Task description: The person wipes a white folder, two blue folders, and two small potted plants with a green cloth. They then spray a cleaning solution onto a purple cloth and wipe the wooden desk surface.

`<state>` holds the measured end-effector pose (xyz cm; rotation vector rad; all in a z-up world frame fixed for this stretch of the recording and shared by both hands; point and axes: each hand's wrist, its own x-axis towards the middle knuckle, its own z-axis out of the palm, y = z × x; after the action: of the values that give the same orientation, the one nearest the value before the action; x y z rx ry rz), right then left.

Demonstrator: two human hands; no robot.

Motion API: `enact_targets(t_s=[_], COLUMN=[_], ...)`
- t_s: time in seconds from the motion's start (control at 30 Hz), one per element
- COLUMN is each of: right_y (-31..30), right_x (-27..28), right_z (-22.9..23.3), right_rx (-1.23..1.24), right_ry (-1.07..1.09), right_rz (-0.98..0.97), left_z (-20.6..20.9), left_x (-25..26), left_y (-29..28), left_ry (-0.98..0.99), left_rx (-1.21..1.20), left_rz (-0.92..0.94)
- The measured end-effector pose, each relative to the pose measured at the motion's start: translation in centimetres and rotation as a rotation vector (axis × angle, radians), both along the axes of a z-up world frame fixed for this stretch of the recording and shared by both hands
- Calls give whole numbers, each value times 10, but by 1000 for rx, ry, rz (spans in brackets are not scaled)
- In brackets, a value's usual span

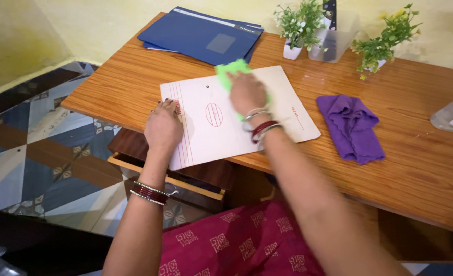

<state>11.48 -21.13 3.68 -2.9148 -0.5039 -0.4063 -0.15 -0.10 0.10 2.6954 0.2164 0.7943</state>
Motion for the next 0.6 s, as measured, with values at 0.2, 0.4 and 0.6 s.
enact_targets(t_s=[0.2,0.4,0.6], right_y=[-109,-105,-39], right_x=[18,-36,-93], right_z=[-7,-2,2], right_rx=[133,148,57], right_ry=[15,94,152], right_rz=[-107,-146,-15], left_z=[3,1,-2], left_x=[-4,-8,-4], left_y=[-2,-4,-3], left_ry=[-15,-63,-42], left_rx=[-14,-4,8], left_rz=[-6,-10,0])
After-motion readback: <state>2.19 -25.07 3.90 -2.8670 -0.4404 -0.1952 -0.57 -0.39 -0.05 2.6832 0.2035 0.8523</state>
